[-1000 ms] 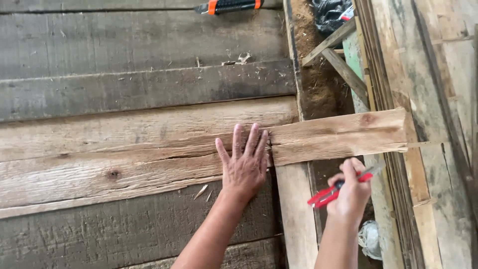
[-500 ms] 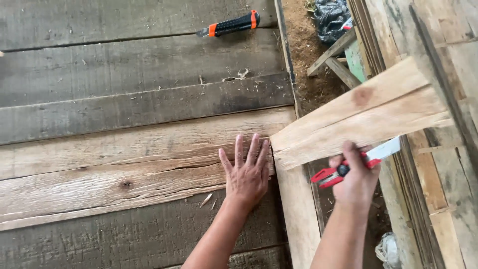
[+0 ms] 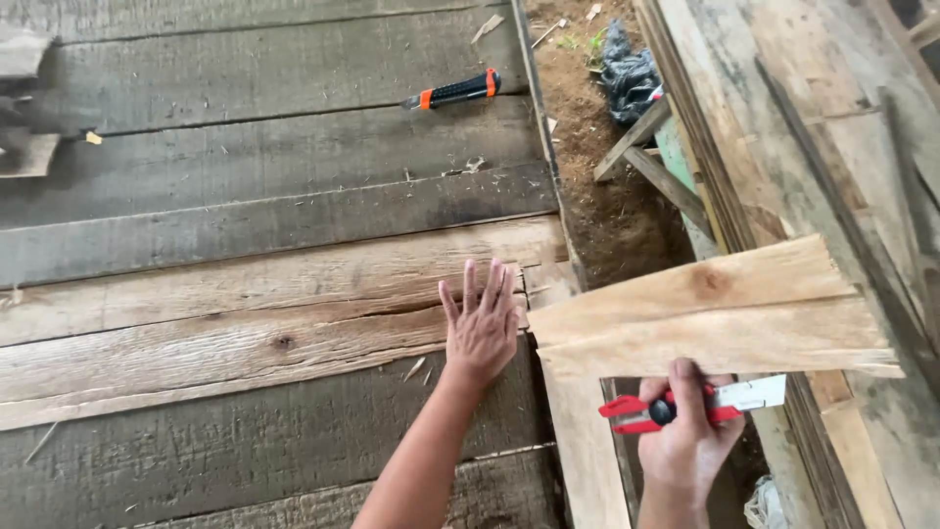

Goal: Sorting and trimming thin wood strips using a utility knife on a wooden floor.

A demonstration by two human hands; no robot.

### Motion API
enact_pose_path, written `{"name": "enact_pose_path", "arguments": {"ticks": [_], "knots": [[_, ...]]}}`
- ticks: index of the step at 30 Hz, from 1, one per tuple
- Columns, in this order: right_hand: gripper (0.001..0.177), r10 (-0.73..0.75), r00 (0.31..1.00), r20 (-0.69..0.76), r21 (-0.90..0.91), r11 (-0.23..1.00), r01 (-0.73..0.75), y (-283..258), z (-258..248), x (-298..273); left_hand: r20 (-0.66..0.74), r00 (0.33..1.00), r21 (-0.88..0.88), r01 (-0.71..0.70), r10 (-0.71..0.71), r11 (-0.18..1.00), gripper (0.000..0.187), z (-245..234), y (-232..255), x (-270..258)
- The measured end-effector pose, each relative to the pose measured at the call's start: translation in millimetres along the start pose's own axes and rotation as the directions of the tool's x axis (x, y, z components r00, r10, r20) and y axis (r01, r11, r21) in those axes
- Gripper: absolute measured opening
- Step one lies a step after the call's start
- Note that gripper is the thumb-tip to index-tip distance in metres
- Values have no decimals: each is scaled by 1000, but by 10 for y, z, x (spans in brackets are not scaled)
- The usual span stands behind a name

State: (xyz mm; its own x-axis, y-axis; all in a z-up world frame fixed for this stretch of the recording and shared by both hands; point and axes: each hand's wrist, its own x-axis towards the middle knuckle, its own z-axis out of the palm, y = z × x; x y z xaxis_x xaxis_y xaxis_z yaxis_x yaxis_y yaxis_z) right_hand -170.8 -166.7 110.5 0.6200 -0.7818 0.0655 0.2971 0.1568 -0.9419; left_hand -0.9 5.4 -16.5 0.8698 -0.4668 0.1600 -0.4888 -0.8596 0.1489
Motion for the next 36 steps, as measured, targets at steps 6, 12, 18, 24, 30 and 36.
{"name": "enact_pose_path", "arguments": {"ticks": [6,12,18,24,30,36], "knots": [[13,2,973,-229,-163,986,-40,-335,-732,-383,-68,998,-23,3,-5,1000,72,-484,211,-449],[15,-54,972,-228,-313,950,-20,-777,-1366,-990,34,999,-679,39,-21,734,51,-1258,718,-2059],[4,-128,978,-165,-502,865,29,-1109,-1801,-1694,448,889,-858,398,93,324,39,-1541,1192,-3471],[7,-184,963,-198,-576,817,38,-903,-2438,-2149,511,802,-813,335,309,476,32,-1360,1536,-4155],[16,-52,944,-325,-542,828,-141,-348,-2763,-2440,486,741,-827,218,463,518,35,-1394,1758,-4316],[22,-127,960,-251,-622,781,-60,-289,-2521,-2634,392,826,-876,200,405,439,31,-1107,1669,-4474]]}}
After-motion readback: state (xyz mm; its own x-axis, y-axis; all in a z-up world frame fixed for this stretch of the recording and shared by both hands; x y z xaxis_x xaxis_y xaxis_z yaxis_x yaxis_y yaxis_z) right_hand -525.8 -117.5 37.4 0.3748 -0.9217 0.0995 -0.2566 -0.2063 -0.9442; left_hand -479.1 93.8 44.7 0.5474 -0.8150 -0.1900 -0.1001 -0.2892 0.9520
